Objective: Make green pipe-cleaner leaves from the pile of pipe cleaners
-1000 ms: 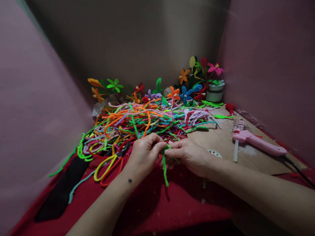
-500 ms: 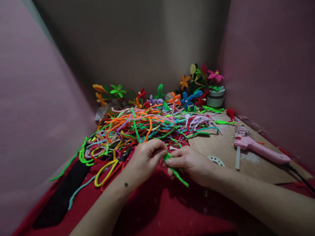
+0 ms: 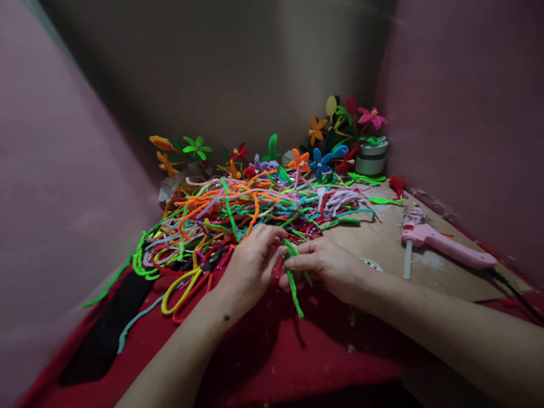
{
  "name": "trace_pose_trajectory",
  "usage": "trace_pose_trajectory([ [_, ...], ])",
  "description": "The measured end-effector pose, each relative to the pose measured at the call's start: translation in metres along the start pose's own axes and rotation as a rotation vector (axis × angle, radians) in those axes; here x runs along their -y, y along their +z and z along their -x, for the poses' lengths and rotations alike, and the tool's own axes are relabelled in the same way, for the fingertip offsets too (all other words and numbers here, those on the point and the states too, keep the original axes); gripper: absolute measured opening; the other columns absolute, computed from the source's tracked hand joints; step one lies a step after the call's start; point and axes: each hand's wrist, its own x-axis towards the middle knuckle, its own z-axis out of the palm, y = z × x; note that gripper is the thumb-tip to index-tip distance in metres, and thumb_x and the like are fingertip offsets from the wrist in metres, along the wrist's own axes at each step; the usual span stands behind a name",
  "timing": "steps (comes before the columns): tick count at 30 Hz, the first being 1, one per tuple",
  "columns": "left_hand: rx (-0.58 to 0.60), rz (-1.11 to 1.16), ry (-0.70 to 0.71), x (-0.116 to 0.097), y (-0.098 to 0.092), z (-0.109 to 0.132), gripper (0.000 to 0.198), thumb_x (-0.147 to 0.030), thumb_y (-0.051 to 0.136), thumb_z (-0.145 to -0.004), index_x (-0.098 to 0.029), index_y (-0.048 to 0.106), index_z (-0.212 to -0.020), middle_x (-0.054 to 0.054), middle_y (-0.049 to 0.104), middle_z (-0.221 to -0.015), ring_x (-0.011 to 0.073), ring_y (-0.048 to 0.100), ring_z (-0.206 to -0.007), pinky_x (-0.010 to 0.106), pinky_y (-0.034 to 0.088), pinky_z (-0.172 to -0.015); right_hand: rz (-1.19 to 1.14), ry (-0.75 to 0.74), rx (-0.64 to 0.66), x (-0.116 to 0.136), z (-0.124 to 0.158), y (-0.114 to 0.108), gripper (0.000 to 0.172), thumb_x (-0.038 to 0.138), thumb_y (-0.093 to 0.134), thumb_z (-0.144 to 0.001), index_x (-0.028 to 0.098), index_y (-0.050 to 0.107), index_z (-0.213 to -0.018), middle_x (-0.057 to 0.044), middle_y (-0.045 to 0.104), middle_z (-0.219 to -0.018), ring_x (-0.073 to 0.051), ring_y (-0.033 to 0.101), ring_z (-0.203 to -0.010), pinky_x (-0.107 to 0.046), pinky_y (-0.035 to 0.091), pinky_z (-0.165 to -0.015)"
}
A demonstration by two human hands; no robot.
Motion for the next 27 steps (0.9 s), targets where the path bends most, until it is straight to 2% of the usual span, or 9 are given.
trace_pose_trajectory([
  [2,-0.041,0.022,0.041,0.001,-0.002,0.000,0.016,-0.014,0.047,-0.083,-0.018,0.054,-0.097,0.003,0.054,-0.087,0.0116,0.053,-0.079,0.023,0.044,-0.070,-0.137,-0.055,-0.092,0.002,-0.002,-0.002,0.008,0.019,0.066,-0.060,0.013,0.061,-0.060,0.001,0.060,-0.055,-0.008,0.048,-0.048,-0.023,0.035,-0.051],
  [5,-0.001,-0.017,0.171,0.005,-0.001,0.003,0.020,-0.013,0.046,-0.084,-0.021,0.058,-0.098,0.003,0.053,-0.088,0.0108,0.053,-0.080,0.022,0.045,-0.069,-0.307,-0.110,-0.158,0.006,-0.005,-0.006,0.008,0.016,0.068,-0.056,0.014,0.061,-0.054,0.003,0.056,-0.051,-0.007,0.045,-0.048,-0.022,0.033,-0.050],
  [9,0.002,-0.073,0.361,0.006,0.008,0.008,0.026,-0.010,0.045,-0.083,-0.021,0.061,-0.100,0.004,0.055,-0.088,0.0095,0.056,-0.077,0.018,0.045,-0.064,-0.441,-0.070,-0.140,0.007,-0.007,-0.009,0.002,0.012,0.065,-0.056,0.013,0.064,-0.057,0.000,0.060,-0.057,-0.009,0.049,-0.052,-0.023,0.038,-0.054],
  [13,0.003,-0.062,0.430,0.002,0.011,0.007,0.028,-0.008,0.048,-0.082,-0.021,0.062,-0.102,0.007,0.059,-0.098,0.0121,0.058,-0.084,0.020,0.048,-0.068,-0.437,-0.023,-0.115,0.004,-0.008,-0.010,0.004,0.010,0.061,-0.056,0.013,0.063,-0.056,-0.001,0.058,-0.055,-0.010,0.048,-0.051,-0.024,0.038,-0.052],
  [16,0.066,0.076,0.383,-0.003,0.006,0.004,0.025,-0.009,0.050,-0.081,-0.021,0.065,-0.099,0.007,0.061,-0.102,0.0120,0.060,-0.086,0.019,0.048,-0.071,-0.407,-0.029,-0.102,-0.001,-0.009,-0.011,0.003,0.009,0.062,-0.056,0.012,0.062,-0.058,0.000,0.057,-0.055,-0.009,0.048,-0.050,-0.023,0.036,-0.050],
  [20,0.140,0.257,0.246,-0.006,-0.001,0.000,0.019,-0.012,0.053,-0.081,-0.019,0.067,-0.091,0.004,0.063,-0.088,0.0117,0.061,-0.081,0.019,0.047,-0.072,-0.372,-0.071,-0.101,-0.004,-0.009,-0.010,0.008,0.013,0.066,-0.056,0.012,0.058,-0.054,0.002,0.054,-0.052,-0.007,0.047,-0.049,-0.022,0.034,-0.049],
  [22,0.129,0.316,0.148,-0.007,-0.003,0.000,0.016,-0.013,0.055,-0.080,-0.018,0.065,-0.090,0.003,0.063,-0.084,0.0117,0.060,-0.078,0.020,0.046,-0.071,-0.327,-0.080,-0.107,-0.003,-0.007,-0.009,0.010,0.014,0.065,-0.056,0.013,0.056,-0.051,0.002,0.053,-0.049,-0.007,0.045,-0.047,-0.022,0.033,-0.047],
  [24,0.093,0.337,0.069,-0.008,-0.004,0.002,0.011,-0.013,0.055,-0.080,-0.017,0.063,-0.087,0.001,0.063,-0.079,0.0109,0.059,-0.074,0.020,0.045,-0.069,-0.257,-0.075,-0.121,-0.001,-0.005,-0.008,0.008,0.013,0.063,-0.056,0.013,0.056,-0.051,0.002,0.051,-0.046,-0.007,0.043,-0.044,-0.022,0.032,-0.044],
  [27,0.115,0.272,0.076,-0.010,-0.006,0.003,0.011,-0.014,0.051,-0.082,-0.016,0.062,-0.084,0.001,0.059,-0.075,0.0098,0.056,-0.069,0.020,0.043,-0.065,-0.156,-0.064,-0.148,0.002,-0.003,-0.008,0.004,0.012,0.059,-0.055,0.012,0.057,-0.051,0.002,0.049,-0.043,-0.008,0.042,-0.039,-0.022,0.034,-0.040],
])
